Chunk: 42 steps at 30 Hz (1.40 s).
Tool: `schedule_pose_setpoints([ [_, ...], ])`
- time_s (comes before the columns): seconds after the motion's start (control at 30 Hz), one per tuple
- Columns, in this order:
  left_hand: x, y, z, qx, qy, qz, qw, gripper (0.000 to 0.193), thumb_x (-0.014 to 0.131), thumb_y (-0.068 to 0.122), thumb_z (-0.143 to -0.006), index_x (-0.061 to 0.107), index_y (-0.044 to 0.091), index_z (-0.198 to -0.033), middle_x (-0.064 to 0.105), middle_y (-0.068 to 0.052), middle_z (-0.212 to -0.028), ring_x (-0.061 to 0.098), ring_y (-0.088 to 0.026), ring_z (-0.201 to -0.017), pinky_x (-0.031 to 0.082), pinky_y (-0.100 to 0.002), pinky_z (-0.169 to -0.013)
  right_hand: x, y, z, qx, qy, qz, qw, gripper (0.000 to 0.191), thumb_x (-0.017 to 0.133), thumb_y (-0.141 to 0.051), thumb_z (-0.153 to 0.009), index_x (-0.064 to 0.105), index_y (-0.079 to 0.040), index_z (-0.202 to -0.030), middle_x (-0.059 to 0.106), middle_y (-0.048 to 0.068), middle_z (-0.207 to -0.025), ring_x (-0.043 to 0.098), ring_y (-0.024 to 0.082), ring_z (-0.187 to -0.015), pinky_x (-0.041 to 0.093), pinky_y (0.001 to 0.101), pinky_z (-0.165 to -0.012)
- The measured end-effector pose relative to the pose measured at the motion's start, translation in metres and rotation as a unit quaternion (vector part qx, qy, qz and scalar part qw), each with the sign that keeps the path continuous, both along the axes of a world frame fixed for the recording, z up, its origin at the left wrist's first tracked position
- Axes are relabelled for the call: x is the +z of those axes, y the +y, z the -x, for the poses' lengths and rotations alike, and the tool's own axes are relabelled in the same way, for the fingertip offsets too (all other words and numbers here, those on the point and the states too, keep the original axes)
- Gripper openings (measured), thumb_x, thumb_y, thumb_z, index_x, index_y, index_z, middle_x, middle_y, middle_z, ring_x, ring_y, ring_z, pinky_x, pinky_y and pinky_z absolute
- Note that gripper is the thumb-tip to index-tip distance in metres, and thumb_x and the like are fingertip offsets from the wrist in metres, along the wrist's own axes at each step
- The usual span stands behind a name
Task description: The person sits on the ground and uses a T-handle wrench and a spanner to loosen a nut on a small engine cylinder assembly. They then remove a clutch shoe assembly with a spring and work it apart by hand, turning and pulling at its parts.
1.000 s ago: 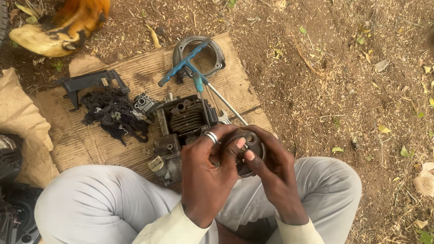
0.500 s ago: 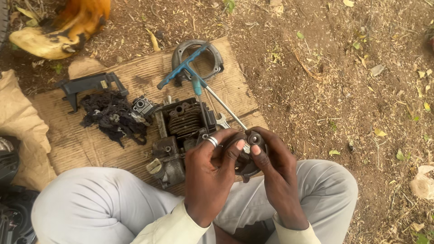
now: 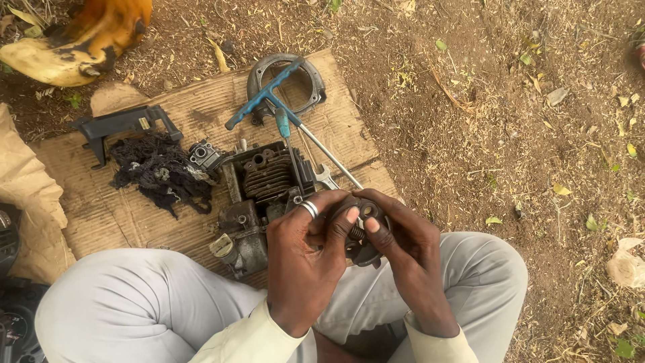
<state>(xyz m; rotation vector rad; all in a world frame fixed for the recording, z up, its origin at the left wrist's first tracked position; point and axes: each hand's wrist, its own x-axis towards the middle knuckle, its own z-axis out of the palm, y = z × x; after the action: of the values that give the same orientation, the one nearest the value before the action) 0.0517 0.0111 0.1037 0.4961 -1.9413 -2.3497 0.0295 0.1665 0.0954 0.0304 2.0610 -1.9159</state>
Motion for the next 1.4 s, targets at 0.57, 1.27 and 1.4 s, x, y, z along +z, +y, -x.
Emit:
schedule_pose_setpoints([
  [0.57,-0.001,-0.011,0.004,-0.082,-0.056,0.021,0.995,0.041,0.06,0.029,-0.099,0.067,-0.001,-0.127,0.079,-0.013,-0.081,0.076,-0.012,-0.07,0.059,-0.028,-0.061,-0.015,0.0,0.001,-0.024,0.032,-0.052,0.998,0.037,0.064,-0.014,-0.099,0.064,0.003,-0.131,0.071,0.006,-0.11,0.066,0.01,-0.097,0.055,0.0234,-0.081],
  [1.27,-0.013,-0.011,0.0,-0.067,0.056,0.256,0.963,0.035,0.057,0.002,-0.097,0.062,-0.009,-0.13,0.074,-0.025,-0.102,0.076,-0.033,-0.083,0.058,-0.041,-0.072,-0.012,-0.01,0.005,0.148,-0.053,0.002,0.988,0.071,0.065,0.01,-0.087,0.036,-0.003,-0.151,0.056,0.01,-0.13,0.057,0.018,-0.125,0.052,0.0343,-0.107],
  [1.4,-0.019,-0.009,-0.001,-0.094,0.038,0.253,0.962,0.042,0.058,-0.004,-0.09,0.061,-0.011,-0.131,0.073,-0.026,-0.104,0.075,-0.036,-0.086,0.059,-0.044,-0.073,-0.013,-0.008,0.003,0.146,-0.084,0.042,0.985,0.07,0.064,0.011,-0.09,0.034,-0.003,-0.151,0.057,0.01,-0.127,0.057,0.017,-0.122,0.051,0.0345,-0.108],
])
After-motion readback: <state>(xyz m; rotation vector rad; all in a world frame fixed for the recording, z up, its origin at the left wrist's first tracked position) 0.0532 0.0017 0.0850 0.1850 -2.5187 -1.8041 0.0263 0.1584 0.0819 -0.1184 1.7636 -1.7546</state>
